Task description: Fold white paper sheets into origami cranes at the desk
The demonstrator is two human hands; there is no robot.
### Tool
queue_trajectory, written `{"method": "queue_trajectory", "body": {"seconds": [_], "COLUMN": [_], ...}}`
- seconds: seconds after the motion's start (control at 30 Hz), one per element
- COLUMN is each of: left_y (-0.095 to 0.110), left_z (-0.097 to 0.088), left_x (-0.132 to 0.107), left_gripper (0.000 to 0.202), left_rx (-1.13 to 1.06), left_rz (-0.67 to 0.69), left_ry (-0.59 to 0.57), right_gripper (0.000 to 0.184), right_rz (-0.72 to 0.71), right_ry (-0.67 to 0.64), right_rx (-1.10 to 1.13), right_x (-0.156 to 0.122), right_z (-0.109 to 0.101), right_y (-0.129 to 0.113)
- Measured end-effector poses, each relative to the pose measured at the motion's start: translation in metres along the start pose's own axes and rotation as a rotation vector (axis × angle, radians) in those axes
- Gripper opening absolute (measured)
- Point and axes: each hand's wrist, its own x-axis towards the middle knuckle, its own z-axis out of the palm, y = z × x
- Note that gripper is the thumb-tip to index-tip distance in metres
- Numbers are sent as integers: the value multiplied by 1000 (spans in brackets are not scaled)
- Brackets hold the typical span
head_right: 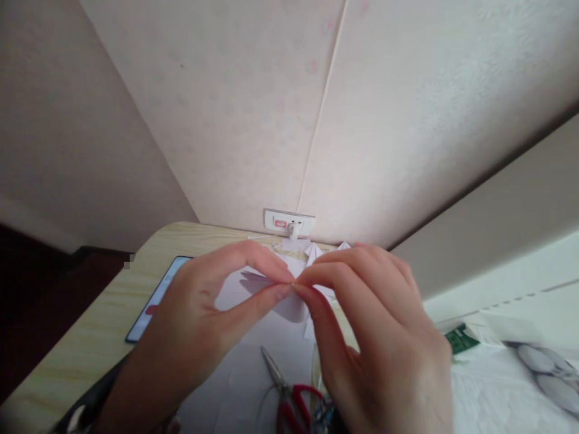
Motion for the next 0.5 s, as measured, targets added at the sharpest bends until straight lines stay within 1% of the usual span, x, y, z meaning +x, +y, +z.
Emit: {"method": "queue_trajectory", "body": {"seconds": [0.03,0.07,0.1,0.13,0.2,0.23,0.27,0.33,0.4,0.5], "left_y": [-3,-6,-9,-11,-14,-15,-16,-16,-16,-17], "left_z": [1,2,3,3,3,3,2,-1,-4,-9], "left_x": [1,2,4,5,7,8,9,11,12,13], "left_gripper": [13,13,13,13,14,14,14,14,13,12], "left_rx": [-34,-57,-73,-83,-79,-66,-47,5,55,97], "left_rz": [-6,-13,-10,-15,-9,0,13,41,60,56], "left_ry": [-11,-14,-22,-19,2,21,38,60,57,35], "right_gripper": [5,7,8,7,7,6,7,4,4,2], "right_rz": [-8,-9,29,52,47,51,23,53,92,109], "right_ry": [-14,5,-8,-17,-16,-22,15,-15,-19,5], "right_rx": [-12,-23,-42,-49,-48,-42,-32,-17,5,30], "right_x": [0,0,0,1,2,3,4,6,8,9], "right_z": [1,3,5,7,13,15,18,23,27,30], "right_y": [2,4,6,7,7,7,7,5,3,1]}}
